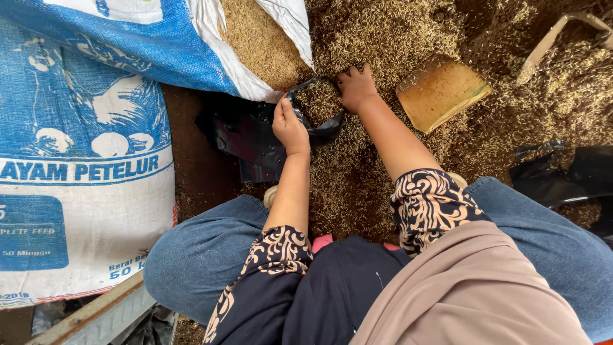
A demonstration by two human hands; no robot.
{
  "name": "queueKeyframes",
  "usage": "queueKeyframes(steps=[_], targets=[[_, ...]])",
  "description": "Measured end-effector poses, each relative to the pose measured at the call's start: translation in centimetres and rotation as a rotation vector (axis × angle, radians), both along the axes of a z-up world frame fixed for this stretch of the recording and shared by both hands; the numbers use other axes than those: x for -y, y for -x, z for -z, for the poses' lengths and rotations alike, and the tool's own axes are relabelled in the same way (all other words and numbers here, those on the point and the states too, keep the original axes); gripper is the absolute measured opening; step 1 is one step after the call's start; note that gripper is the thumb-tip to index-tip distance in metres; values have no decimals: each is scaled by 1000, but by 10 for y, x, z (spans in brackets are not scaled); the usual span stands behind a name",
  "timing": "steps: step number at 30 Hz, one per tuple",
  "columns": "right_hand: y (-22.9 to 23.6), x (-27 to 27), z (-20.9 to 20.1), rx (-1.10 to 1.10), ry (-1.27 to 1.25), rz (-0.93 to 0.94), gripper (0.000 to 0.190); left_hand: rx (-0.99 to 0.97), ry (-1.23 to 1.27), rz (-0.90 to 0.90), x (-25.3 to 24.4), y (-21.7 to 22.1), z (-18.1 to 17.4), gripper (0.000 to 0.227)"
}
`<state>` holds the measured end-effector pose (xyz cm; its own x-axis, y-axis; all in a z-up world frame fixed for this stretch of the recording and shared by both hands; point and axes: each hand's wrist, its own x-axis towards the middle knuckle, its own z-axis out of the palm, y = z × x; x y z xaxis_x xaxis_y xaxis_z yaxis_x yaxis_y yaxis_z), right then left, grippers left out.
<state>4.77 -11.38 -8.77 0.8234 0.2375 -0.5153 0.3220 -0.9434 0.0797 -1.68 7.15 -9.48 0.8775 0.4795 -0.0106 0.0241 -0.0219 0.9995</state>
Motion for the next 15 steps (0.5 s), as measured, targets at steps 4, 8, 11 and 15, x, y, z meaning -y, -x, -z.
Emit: queueKeyframes(steps=[4,8,11,15], targets=[[17,4,-5,-88,51,31,51,-18,12,19,1,2,2,39],[39,17,-13,-100,-5,126,45,-29,-13,33,-1,1,-1,38],[58,30,-15,-200,23,201,50,-25,0,57,0,4,-1,38],[78,43,-6,205,-566,532,46,-30,13,65,2,2,-2,39]])
